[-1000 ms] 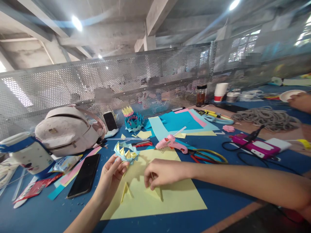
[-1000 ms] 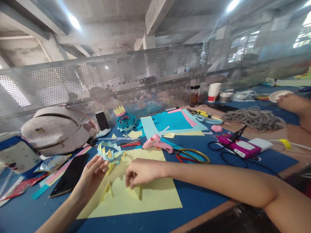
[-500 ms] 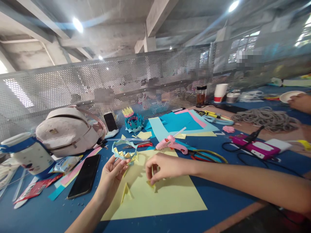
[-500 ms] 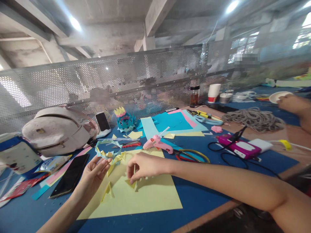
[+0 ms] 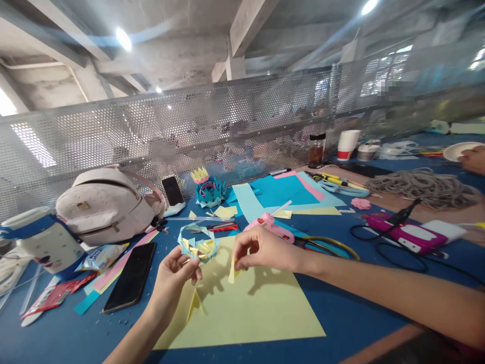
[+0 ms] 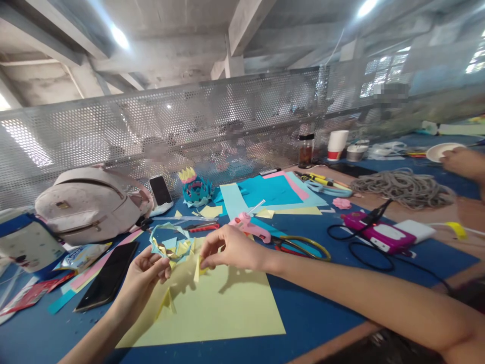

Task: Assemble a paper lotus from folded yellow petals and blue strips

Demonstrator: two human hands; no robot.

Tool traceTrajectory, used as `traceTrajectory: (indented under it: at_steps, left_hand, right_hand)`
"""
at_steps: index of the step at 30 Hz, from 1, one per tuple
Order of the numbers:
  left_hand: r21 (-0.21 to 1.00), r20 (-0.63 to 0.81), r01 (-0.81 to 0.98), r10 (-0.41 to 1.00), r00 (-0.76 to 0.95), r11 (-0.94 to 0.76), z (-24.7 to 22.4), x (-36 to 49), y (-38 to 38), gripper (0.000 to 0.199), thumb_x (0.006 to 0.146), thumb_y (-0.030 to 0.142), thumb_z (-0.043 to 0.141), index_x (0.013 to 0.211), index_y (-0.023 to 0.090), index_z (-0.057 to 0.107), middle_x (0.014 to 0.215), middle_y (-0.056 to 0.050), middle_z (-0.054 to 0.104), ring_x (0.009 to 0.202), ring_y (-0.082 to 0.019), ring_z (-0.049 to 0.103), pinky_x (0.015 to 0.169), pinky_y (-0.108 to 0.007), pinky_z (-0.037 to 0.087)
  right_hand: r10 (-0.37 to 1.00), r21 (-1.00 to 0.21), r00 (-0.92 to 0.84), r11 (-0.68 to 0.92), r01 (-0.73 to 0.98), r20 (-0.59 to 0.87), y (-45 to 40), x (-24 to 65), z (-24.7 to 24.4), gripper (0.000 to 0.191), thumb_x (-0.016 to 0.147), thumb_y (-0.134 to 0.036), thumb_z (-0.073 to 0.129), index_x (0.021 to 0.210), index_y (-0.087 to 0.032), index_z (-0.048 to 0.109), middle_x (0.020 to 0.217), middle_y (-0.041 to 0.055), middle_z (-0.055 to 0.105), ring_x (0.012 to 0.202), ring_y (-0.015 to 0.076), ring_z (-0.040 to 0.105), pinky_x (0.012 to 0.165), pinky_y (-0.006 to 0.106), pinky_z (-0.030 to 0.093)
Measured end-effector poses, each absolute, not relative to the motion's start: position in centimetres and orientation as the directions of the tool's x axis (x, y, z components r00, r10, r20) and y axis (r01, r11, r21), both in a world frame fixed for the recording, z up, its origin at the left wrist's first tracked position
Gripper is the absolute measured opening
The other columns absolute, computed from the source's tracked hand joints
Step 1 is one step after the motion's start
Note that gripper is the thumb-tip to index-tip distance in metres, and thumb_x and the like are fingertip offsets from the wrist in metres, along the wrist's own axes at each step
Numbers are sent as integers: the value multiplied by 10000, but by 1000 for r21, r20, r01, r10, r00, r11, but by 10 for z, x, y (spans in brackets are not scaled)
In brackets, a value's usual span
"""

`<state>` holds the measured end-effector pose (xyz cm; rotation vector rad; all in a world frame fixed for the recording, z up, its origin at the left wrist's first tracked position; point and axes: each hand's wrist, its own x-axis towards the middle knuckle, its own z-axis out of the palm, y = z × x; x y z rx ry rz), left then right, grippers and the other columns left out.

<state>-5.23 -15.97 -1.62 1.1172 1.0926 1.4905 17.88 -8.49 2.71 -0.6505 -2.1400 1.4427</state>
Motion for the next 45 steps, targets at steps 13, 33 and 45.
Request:
traceTrajectory:
  at_steps: [13, 33, 45]
  left_hand:
    - [850, 417, 272, 892, 175, -451, -27, -51, -159, 129, 766, 98, 689, 718, 216, 709, 796, -21, 682, 818, -188, 626, 790, -265, 461]
    - [994, 103, -42, 994, 48, -101, -29, -33, -160, 268, 658, 378, 842, 784, 158, 755, 779, -67, 731, 609, -162, 648, 628, -262, 541]
    - [959, -48, -281, 994, -94, 20, -23, -21, -162, 355, 586, 383, 889, 750, 131, 701, 579, -4, 652, 535, -94, 588, 595, -193, 506]
  right_hand:
    - [500, -701, -600, 697, -148, 624, -89, 191, 8, 91, 896, -220, 636, 875, -156, 697, 925, 81, 739, 846, 165, 686, 640, 245, 511]
    - [407, -480, -631, 875, 62, 661, -89, 186, -5, 112, 869, -281, 694, 872, -209, 780, 720, 0, 739, 617, 126, 569, 601, 248, 372]
    - [638, -832, -679, 550, 73, 363, -99, 182, -3, 262, 778, -248, 768, 1040, -242, 769, 808, 12, 734, 698, 135, 597, 625, 216, 421]
